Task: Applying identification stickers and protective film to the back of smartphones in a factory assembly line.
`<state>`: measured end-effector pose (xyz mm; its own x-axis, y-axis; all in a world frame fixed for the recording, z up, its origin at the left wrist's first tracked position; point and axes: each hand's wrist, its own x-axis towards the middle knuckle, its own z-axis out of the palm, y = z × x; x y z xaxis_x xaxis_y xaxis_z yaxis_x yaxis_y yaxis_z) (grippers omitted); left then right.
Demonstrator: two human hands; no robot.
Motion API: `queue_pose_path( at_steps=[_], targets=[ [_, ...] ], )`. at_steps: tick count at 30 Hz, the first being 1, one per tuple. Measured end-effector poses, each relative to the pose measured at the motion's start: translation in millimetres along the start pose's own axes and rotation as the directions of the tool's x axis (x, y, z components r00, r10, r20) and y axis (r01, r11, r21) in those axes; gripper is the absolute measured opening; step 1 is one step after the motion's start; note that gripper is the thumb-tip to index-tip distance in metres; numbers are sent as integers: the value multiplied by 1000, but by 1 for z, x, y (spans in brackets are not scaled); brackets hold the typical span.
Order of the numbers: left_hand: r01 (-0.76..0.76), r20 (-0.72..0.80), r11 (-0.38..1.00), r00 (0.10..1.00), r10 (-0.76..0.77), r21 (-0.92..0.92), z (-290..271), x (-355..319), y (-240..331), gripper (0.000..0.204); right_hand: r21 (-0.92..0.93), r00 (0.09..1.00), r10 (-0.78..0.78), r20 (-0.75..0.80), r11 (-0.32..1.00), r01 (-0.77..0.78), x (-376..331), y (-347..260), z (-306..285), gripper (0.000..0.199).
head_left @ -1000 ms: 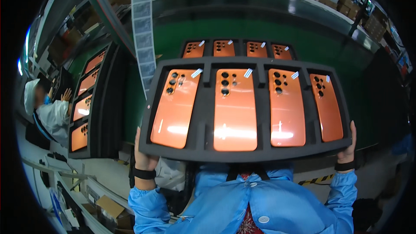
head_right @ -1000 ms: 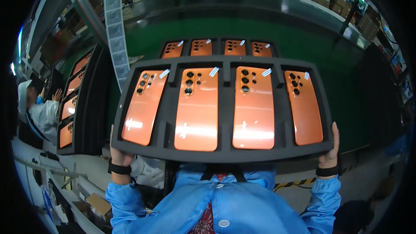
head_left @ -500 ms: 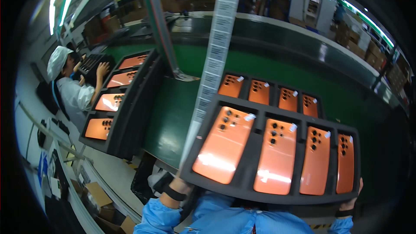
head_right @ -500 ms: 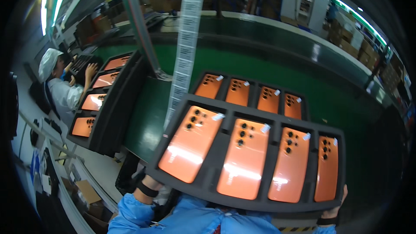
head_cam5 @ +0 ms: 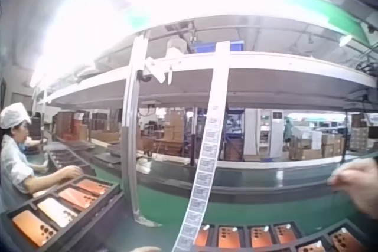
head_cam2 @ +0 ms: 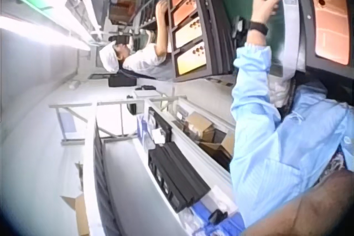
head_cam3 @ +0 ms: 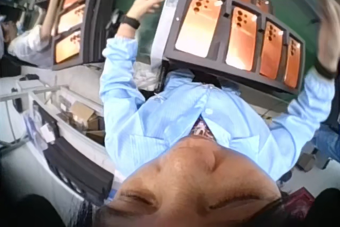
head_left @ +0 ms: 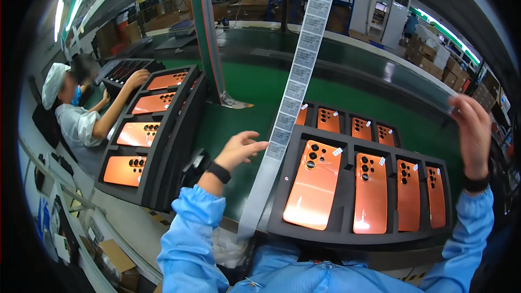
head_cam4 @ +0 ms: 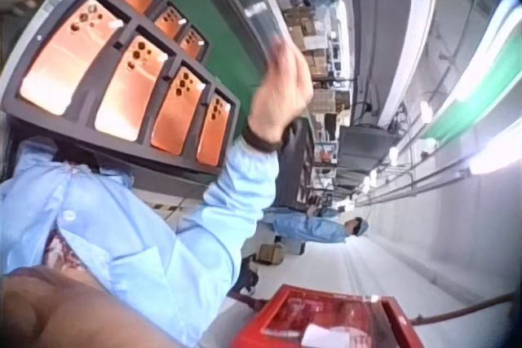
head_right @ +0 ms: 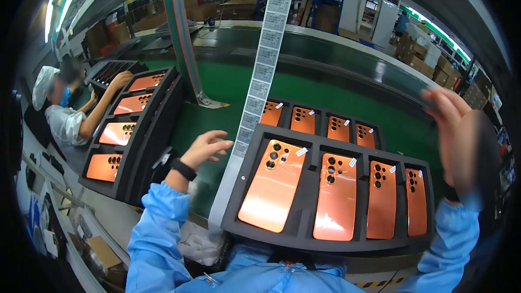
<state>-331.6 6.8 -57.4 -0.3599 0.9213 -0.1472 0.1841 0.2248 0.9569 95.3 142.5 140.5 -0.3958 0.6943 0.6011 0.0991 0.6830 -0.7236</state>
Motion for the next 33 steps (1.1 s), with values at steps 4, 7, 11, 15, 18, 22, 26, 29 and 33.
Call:
queue_pose_path(
  at_steps=[4,7,11,15,18,22,26,29,33],
  targets=[
    [164,286,969,952,-106,-187,17,30,-8,43,-18,965,-87,246,995,95,21,-21,136,21],
    [68,288,985,957,-18,-161,17,23,3,22,73,872,-343,350,938,340,9,8,200,15],
    [-66,269,930,948,172,-362,-1,-43,57,25,9,739,-540,403,809,587,-15,12,242,24],
    [-173,229,911,935,271,-373,-4,-90,73,27,122,767,-515,382,851,511,-30,5,251,32],
    [-156,267,935,932,246,-319,-2,-101,77,29,228,763,-552,338,834,503,-37,9,256,33],
    [66,220,826,973,71,-559,9,-103,73,31,244,752,-563,342,826,507,-39,10,258,30],
    [78,165,771,986,35,-632,19,-98,69,28,75,651,-701,293,695,715,-42,8,255,30],
    [72,151,785,988,28,-616,17,-97,65,29,-61,515,-822,243,516,854,-42,4,253,26],
    [61,110,769,994,12,-636,24,-92,83,31,-78,433,-878,206,426,901,-44,7,249,23]
  ],
)
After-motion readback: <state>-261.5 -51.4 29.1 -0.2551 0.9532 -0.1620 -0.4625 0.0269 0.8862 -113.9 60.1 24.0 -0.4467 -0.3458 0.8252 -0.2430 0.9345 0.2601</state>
